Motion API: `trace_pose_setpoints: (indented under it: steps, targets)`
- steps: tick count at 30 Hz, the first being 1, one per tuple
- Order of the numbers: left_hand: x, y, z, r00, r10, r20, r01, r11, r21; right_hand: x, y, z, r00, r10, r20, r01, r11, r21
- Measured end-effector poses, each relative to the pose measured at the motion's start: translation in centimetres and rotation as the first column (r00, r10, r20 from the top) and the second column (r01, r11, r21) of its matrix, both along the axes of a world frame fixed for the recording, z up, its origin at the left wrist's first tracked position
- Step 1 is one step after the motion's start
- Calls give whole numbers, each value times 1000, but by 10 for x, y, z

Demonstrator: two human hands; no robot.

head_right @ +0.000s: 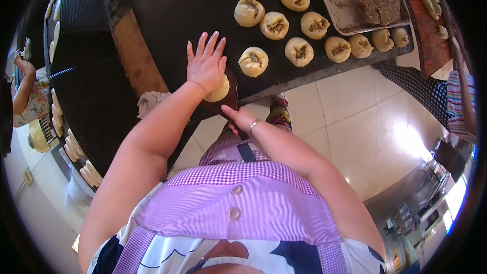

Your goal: The person prepares pastries by pressing filled dough into a wooden mold, flattening it by hand, and tapping the mold against a table to release the shaped cakes onto a tray. They also move trays of finished items to a cooling rack.

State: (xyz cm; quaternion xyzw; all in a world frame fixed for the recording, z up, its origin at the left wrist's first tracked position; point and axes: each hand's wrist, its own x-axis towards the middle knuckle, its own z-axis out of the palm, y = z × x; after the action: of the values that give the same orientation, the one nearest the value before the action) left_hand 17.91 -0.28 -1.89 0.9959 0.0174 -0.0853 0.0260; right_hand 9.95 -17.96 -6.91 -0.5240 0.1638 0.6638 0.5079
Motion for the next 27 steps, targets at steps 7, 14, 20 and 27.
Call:
trace_pose_setpoints:
  steps: [7,14,20,27]
  targets:
    - [-24,-21,-1,985,-173,19,174,981,-82,-1,-6,-2,991,94,93,-90,995,-43]
    - [-36,0,5,999,39,1,-39,996,-84,7,-9,4,980,169,104,-163,985,-62]
    - [-63,7,-9,958,228,173,-157,923,-352,3,-13,4,980,168,103,-164,985,-47]
    - [-51,-11,-4,989,107,99,-96,989,-114,10,-2,-6,979,178,95,-170,982,-88]
